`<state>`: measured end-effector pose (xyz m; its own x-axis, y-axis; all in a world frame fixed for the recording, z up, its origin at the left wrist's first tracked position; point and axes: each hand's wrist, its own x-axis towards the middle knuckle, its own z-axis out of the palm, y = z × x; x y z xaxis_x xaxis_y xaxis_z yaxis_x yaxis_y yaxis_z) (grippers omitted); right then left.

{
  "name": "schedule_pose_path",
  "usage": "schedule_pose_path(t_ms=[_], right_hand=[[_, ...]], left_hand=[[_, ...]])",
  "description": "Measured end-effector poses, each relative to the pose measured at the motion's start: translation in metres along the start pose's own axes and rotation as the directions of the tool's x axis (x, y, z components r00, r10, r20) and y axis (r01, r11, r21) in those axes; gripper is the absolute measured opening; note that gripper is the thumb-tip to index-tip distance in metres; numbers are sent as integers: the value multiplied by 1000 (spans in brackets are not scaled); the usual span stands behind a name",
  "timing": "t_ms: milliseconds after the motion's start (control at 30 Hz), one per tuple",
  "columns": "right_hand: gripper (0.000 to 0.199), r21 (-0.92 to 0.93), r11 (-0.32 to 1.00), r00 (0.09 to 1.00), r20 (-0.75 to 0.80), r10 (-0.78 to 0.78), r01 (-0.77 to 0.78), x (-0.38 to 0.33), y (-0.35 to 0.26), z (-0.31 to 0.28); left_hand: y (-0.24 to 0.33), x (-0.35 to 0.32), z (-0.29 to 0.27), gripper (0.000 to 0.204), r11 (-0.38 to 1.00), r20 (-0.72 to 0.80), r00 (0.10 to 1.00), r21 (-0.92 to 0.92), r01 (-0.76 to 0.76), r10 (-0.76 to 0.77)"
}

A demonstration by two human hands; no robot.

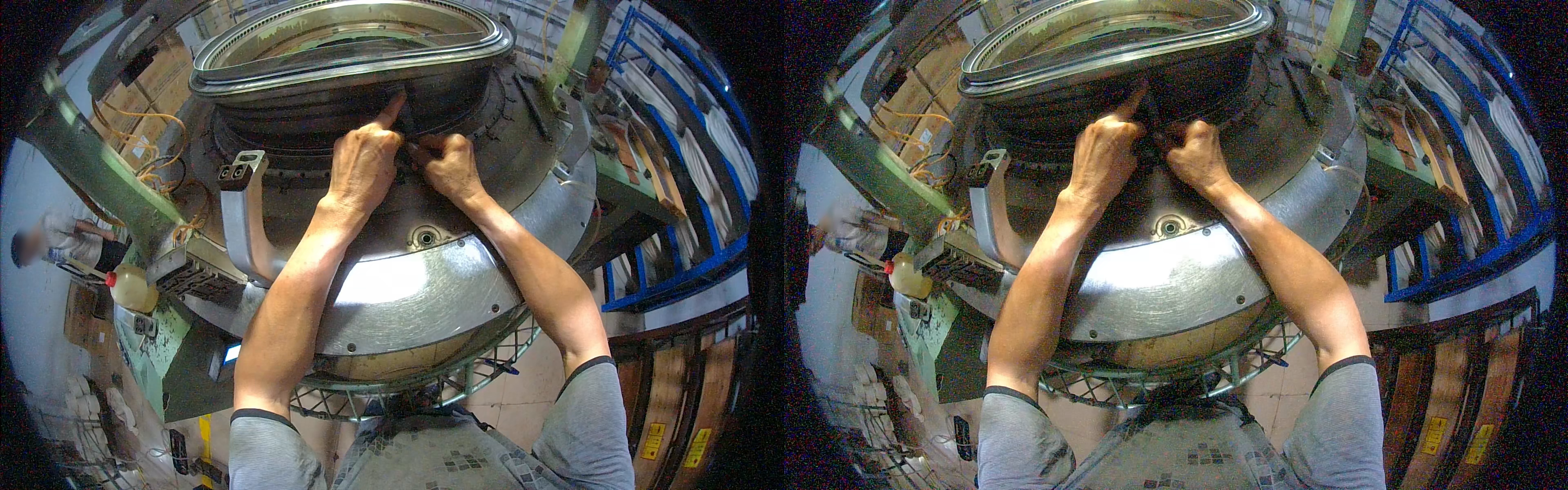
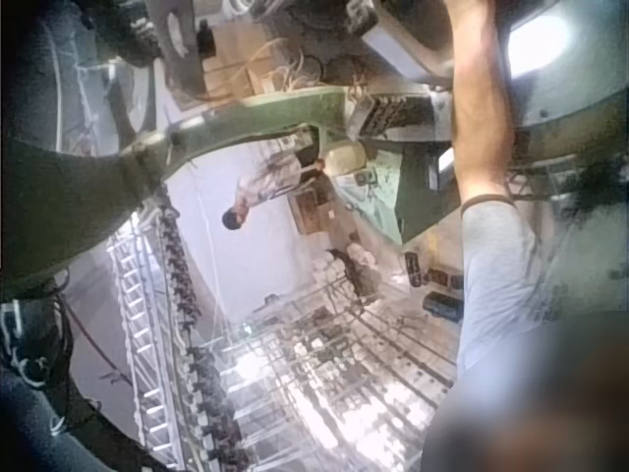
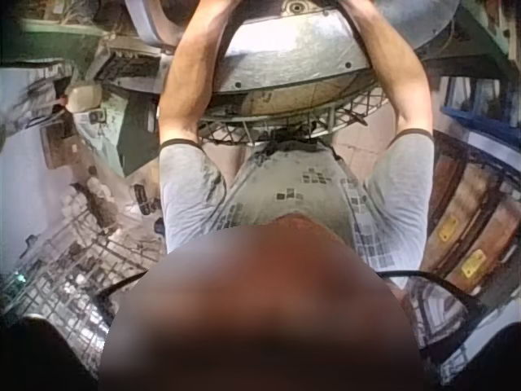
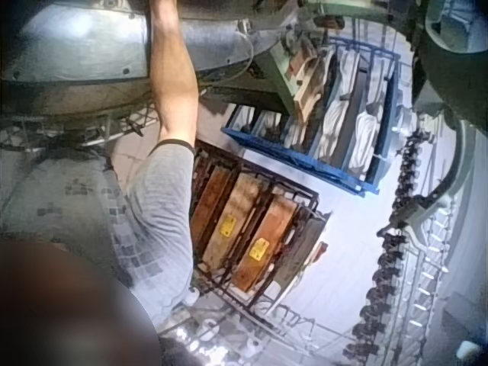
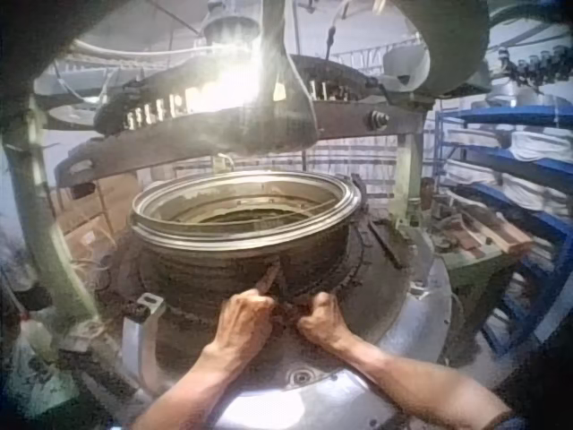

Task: The person repeatedly inserts small rectangular metal pieces into slots around the rim of a large circular metal machine component. They retrieve pieces from a nearby wooden tray and place them into the machine, adjusting their position with both hands.

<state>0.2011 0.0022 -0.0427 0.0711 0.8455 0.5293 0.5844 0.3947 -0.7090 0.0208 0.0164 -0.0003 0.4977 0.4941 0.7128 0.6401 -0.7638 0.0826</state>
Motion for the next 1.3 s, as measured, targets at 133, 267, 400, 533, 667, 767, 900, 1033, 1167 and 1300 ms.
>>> schedule_pose_path(t_ms=[133,267,400,533,667,767,900,1033,1167,1300], right_hand=[[19,-78,997,999,36,7,-5,0,-2,-2],[19,-48,999,1000,23,-10,11,-1,-5,-2],[20,-69,997,998,62,23,-19,-1,-2,-3],[18,-80,997,1000,6,-5,5,0,4,1],[14,-301,936,982,10,-187,181,1,2,9],[11,-304,926,973,15,-230,224,-1,-11,18],[18,-290,957,995,94,39,-10,-11,-26,10],[25,-134,988,993,71,93,-82,-23,-31,5],[19,-281,959,999,30,31,-21,-19,-18,13],[19,-372,919,960,-186,-211,130,14,0,38]], left_hand=[[0,-1,0,10,1000,29,1000,12,-2,2],[0,-1,-1,10,1000,28,1000,23,-2,1],[0,-1,-1,9,1000,9,1000,4,-10,10],[3,0,-4,8,999,23,1000,41,-8,7],[6,5,-11,10,965,173,983,263,15,-63],[-1,5,-24,11,968,213,975,252,13,-68],[-6,7,-31,9,971,339,941,230,-68,-14],[-2,13,-33,14,960,498,867,246,-131,-9],[-1,20,-43,25,947,481,876,287,-142,-14],[-5,35,-52,17,938,421,906,330,-106,-46]])
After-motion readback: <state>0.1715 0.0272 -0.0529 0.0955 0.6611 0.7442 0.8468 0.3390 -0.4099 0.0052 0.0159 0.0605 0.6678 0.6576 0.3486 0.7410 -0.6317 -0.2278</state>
